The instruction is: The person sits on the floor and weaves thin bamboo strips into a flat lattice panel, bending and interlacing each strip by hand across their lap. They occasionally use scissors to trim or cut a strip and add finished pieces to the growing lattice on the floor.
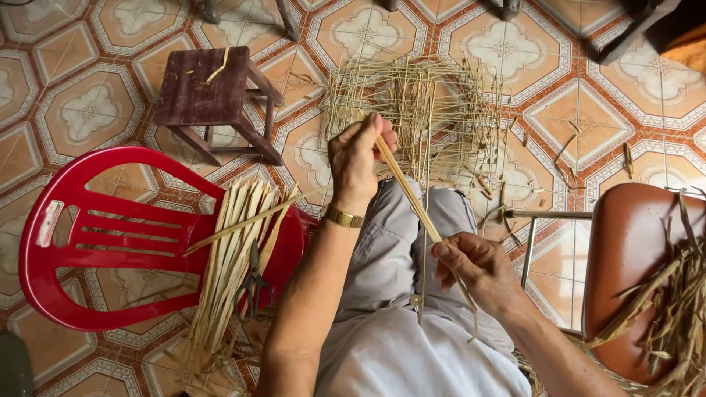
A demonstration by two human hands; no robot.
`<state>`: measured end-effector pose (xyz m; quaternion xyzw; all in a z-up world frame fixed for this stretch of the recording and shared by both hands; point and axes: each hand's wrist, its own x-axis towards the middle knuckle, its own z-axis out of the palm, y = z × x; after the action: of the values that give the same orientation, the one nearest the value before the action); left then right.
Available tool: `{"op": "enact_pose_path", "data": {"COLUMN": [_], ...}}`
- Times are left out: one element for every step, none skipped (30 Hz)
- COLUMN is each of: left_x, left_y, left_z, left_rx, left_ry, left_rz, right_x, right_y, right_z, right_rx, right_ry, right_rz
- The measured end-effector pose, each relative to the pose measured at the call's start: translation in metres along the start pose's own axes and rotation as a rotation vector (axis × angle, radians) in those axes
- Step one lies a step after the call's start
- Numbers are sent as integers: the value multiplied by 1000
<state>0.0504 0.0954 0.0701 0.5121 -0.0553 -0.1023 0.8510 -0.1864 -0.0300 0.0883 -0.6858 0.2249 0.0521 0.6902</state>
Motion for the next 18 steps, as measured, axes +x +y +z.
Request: {"op": "enact_pose_path", "data": {"left_x": [3, 4, 3, 2, 2, 2, -2, 4, 6, 9, 16, 23, 34, 40, 46, 52, 59, 66], "left_y": [3, 7, 10, 13, 19, 23, 26, 30, 32, 34, 36, 39, 44, 50, 55, 61, 67, 73], "left_z": [2, 3, 3, 4, 6, 7, 10, 8, 6, 4, 0, -3, -4, -5, -8, -12, -19, -26], "left_rx": [-19, -21, -20, -19, -16, 46, 104, 104, 130, 156, 160, 122, 80, 79, 73, 68, 68, 69], "left_ry": [7, 6, 13, 21, 16, 39, 64, 63, 88, 113, 112, 115, 112, 106, 150, 194, 192, 218], "left_rz": [9, 14, 2, -9, -7, 7, 14, 9, 65, 120, 107, 135, 174, 172, 188, 204, 204, 245], "right_x": [-2, -2, -3, -5, -3, 0, -2, -1, -5, -8, -12, -15, -16, -20, -24, -27, -32, -37], "right_y": [-4, -5, -4, -3, 0, 4, 9, 6, 6, 6, 8, 9, 8, 10, 11, 13, 21, 29], "right_z": [-2, -3, -3, -4, -4, -5, -6, -6, -7, -7, -5, -3, -3, -4, -5, -5, -7, -9], "right_rx": [-38, -41, -55, -69, -65, -41, -19, -18, 2, 23, 28, 24, 16, 17, 4, -10, -9, 25], "right_ry": [16, 15, 23, 31, 32, 15, -1, 2, -25, -52, -48, -61, -71, -64, -77, -89, -88, -116], "right_rz": [9, 5, 21, 37, 34, 31, 37, 41, 36, 31, 42, 36, 17, 16, 27, 37, 36, 43]}}
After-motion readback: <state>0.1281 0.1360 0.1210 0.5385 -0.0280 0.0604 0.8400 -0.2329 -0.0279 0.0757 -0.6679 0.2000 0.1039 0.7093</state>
